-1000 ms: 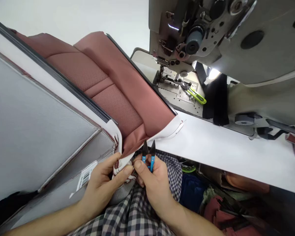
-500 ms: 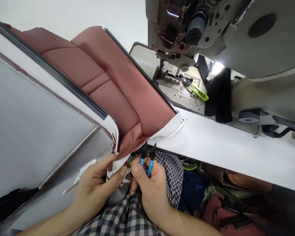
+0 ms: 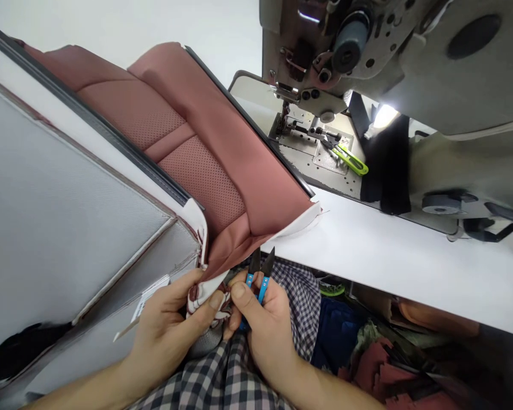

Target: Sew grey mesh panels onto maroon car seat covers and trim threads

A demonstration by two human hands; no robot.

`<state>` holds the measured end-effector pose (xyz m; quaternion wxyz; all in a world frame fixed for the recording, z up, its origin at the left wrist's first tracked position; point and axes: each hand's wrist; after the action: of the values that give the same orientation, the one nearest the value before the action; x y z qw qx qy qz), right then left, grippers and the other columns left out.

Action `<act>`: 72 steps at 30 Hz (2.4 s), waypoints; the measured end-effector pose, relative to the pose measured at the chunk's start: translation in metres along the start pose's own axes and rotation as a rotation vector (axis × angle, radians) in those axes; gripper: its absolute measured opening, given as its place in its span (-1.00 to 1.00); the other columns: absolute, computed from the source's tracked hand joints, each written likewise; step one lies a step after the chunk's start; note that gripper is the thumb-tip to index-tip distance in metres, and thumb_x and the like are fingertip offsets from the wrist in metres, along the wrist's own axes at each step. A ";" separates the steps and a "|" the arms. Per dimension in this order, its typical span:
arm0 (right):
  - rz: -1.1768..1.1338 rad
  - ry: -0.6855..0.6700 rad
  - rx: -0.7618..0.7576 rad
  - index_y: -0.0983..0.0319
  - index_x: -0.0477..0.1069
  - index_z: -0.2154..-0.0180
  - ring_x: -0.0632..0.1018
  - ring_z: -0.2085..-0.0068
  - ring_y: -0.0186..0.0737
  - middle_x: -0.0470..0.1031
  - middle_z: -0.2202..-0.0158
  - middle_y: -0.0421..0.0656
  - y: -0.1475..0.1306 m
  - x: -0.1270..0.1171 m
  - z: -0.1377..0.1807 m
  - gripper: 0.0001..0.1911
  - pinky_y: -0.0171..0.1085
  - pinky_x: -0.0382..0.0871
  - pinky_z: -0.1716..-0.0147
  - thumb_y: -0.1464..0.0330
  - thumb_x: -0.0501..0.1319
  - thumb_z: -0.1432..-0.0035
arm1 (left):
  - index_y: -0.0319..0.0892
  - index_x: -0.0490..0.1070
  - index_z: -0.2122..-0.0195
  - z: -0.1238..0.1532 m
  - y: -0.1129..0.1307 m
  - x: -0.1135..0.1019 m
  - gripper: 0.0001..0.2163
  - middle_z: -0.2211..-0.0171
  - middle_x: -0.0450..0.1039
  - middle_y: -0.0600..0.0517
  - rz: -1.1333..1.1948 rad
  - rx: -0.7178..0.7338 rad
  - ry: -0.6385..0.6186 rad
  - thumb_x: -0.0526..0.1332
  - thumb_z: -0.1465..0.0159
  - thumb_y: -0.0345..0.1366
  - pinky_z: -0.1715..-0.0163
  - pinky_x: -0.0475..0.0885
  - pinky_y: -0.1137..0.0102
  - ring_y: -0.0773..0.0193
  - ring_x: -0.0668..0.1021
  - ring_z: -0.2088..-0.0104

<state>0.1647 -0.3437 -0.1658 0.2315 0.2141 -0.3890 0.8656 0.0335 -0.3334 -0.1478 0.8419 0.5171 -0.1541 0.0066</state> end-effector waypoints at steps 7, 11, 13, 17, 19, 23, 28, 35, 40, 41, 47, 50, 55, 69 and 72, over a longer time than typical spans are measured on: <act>-0.055 -0.053 0.002 0.28 0.44 0.41 0.39 0.66 -0.47 0.38 0.69 -0.31 -0.001 0.003 0.000 -0.74 -0.48 0.29 0.61 0.23 0.35 -0.19 | -0.16 0.28 0.40 0.000 0.004 -0.002 -0.77 0.55 0.49 0.17 0.005 -0.075 0.016 0.19 -0.35 -0.18 0.52 0.44 0.62 0.46 0.52 0.55; -0.093 -0.054 0.026 0.28 0.43 0.42 0.35 0.68 -0.47 0.36 0.70 -0.32 -0.002 0.005 -0.003 -0.72 -0.48 0.27 0.64 0.22 0.39 -0.14 | -0.17 0.28 0.41 0.000 0.006 -0.001 -0.77 0.54 0.49 0.15 -0.038 -0.080 0.019 0.19 -0.34 -0.18 0.53 0.44 0.59 0.44 0.51 0.56; -0.108 -0.049 0.056 0.28 0.42 0.43 0.33 0.69 -0.47 0.34 0.71 -0.32 -0.003 0.006 -0.004 -0.69 -0.47 0.26 0.66 0.20 0.42 -0.09 | -0.17 0.28 0.41 0.000 0.006 0.000 -0.77 0.54 0.48 0.13 -0.028 -0.083 0.010 0.20 -0.33 -0.17 0.52 0.45 0.56 0.42 0.50 0.56; -0.114 -0.042 0.119 0.26 0.37 0.45 0.27 0.70 -0.46 0.28 0.74 -0.34 -0.006 0.008 -0.005 -0.62 -0.47 0.19 0.70 0.15 0.46 0.00 | -0.17 0.28 0.40 0.001 0.003 0.000 -0.77 0.52 0.49 0.10 -0.010 -0.077 0.005 0.19 -0.34 -0.17 0.52 0.46 0.52 0.39 0.51 0.55; -0.105 -0.037 0.132 0.25 0.34 0.46 0.26 0.71 -0.46 0.27 0.74 -0.34 -0.006 0.009 -0.006 -0.60 -0.46 0.19 0.69 0.13 0.46 0.01 | -0.17 0.28 0.41 0.001 0.003 0.000 -0.78 0.51 0.49 0.09 -0.017 -0.068 -0.001 0.17 -0.35 -0.18 0.51 0.47 0.51 0.38 0.51 0.55; -0.061 -0.026 0.131 0.24 0.30 0.46 0.24 0.70 -0.45 0.24 0.74 -0.36 -0.004 0.009 -0.008 -0.56 -0.45 0.18 0.69 0.09 0.44 0.02 | -0.16 0.29 0.42 0.000 0.004 0.001 -0.78 0.52 0.48 0.09 -0.077 -0.040 0.017 0.16 -0.34 -0.20 0.53 0.44 0.53 0.39 0.50 0.55; 0.225 -0.002 0.057 0.20 0.29 0.26 0.27 0.68 -0.46 0.32 0.63 -0.36 -0.022 -0.006 0.012 -0.62 -0.40 0.30 0.59 0.02 0.23 -0.24 | -0.17 0.25 0.45 -0.003 0.003 0.000 -0.77 0.58 0.30 0.16 -0.308 -0.004 0.092 0.14 -0.32 -0.20 0.55 0.28 0.55 0.45 0.34 0.56; 1.180 -0.172 0.026 0.17 0.33 -0.02 0.37 0.65 -0.33 0.47 0.58 -0.25 -0.079 -0.005 0.045 -0.65 -0.37 0.11 0.65 0.13 -0.04 -0.40 | -0.17 0.16 0.52 -0.009 -0.004 0.000 -0.75 0.58 0.10 0.18 -0.515 0.081 0.151 0.12 -0.29 -0.25 0.56 0.15 0.54 0.45 0.19 0.54; 1.365 -0.120 -0.121 0.18 0.38 -0.06 0.37 0.68 -0.28 0.45 0.63 -0.25 -0.080 -0.001 0.043 -0.62 -0.30 0.06 0.66 0.19 -0.06 -0.40 | -0.17 0.11 0.53 -0.010 -0.003 0.001 -0.77 0.59 0.08 0.20 -0.550 0.143 0.166 0.13 -0.23 -0.33 0.56 0.12 0.54 0.47 0.19 0.55; 1.368 -0.101 -0.119 0.16 0.39 -0.06 0.37 0.68 -0.28 0.45 0.63 -0.26 -0.079 -0.002 0.043 -0.63 -0.31 0.07 0.66 0.20 -0.06 -0.40 | -0.17 0.10 0.54 -0.010 -0.003 0.001 -0.77 0.59 0.09 0.20 -0.556 0.154 0.168 0.13 -0.23 -0.34 0.55 0.13 0.53 0.47 0.19 0.56; 1.492 -0.150 -0.107 0.21 0.36 -0.09 0.42 0.67 -0.25 0.46 0.62 -0.22 -0.084 -0.002 0.044 -0.64 -0.31 0.09 0.67 0.30 -0.04 -0.37 | -0.16 0.12 0.56 -0.014 -0.003 0.001 -0.76 0.61 0.11 0.19 -0.623 0.226 0.199 0.14 -0.22 -0.34 0.53 0.16 0.52 0.45 0.23 0.57; 1.595 -0.159 -0.202 0.30 0.36 -0.07 0.39 0.72 -0.23 0.45 0.66 -0.20 -0.081 -0.003 0.040 -0.62 -0.29 0.00 0.72 0.36 -0.07 -0.35 | -0.17 0.09 0.58 -0.016 -0.004 0.001 -0.72 0.63 0.10 0.19 -0.669 0.262 0.205 0.15 -0.22 -0.32 0.53 0.14 0.50 0.44 0.23 0.57; 1.686 -0.100 -0.380 0.38 0.38 -0.06 0.30 0.77 -0.24 0.39 0.72 -0.21 -0.072 -0.006 0.038 -0.62 -0.26 -0.13 0.73 0.41 -0.05 -0.32 | -0.17 0.07 0.58 -0.017 -0.005 0.001 -0.71 0.62 0.10 0.18 -0.708 0.306 0.219 0.15 -0.22 -0.32 0.52 0.14 0.51 0.45 0.23 0.56; 0.850 0.143 -0.184 0.15 0.30 -0.05 0.20 0.65 -0.39 0.33 0.55 -0.29 -0.039 -0.014 0.051 -0.61 -0.37 0.03 0.66 0.05 0.00 -0.40 | -0.16 0.09 0.56 -0.015 -0.007 0.003 -0.74 0.60 0.12 0.18 -0.586 0.204 0.212 0.14 -0.23 -0.31 0.52 0.16 0.50 0.44 0.23 0.55; 1.097 0.048 -0.225 0.14 0.33 -0.04 0.34 0.60 -0.33 0.40 0.53 -0.27 -0.050 -0.018 0.048 -0.68 -0.36 0.15 0.61 0.13 0.00 -0.41 | -0.16 0.09 0.56 -0.015 -0.007 0.004 -0.73 0.61 0.12 0.18 -0.576 0.198 0.223 0.14 -0.24 -0.30 0.53 0.14 0.50 0.45 0.23 0.56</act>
<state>0.2163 -0.3558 -0.1179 -0.2224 -0.0654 -0.5281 0.8170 0.0421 -0.3240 -0.1589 0.7666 0.6148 0.0933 -0.1601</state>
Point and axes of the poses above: each hand's wrist, its own z-axis away from the middle knuckle, its own x-axis out of the palm, y = z × x
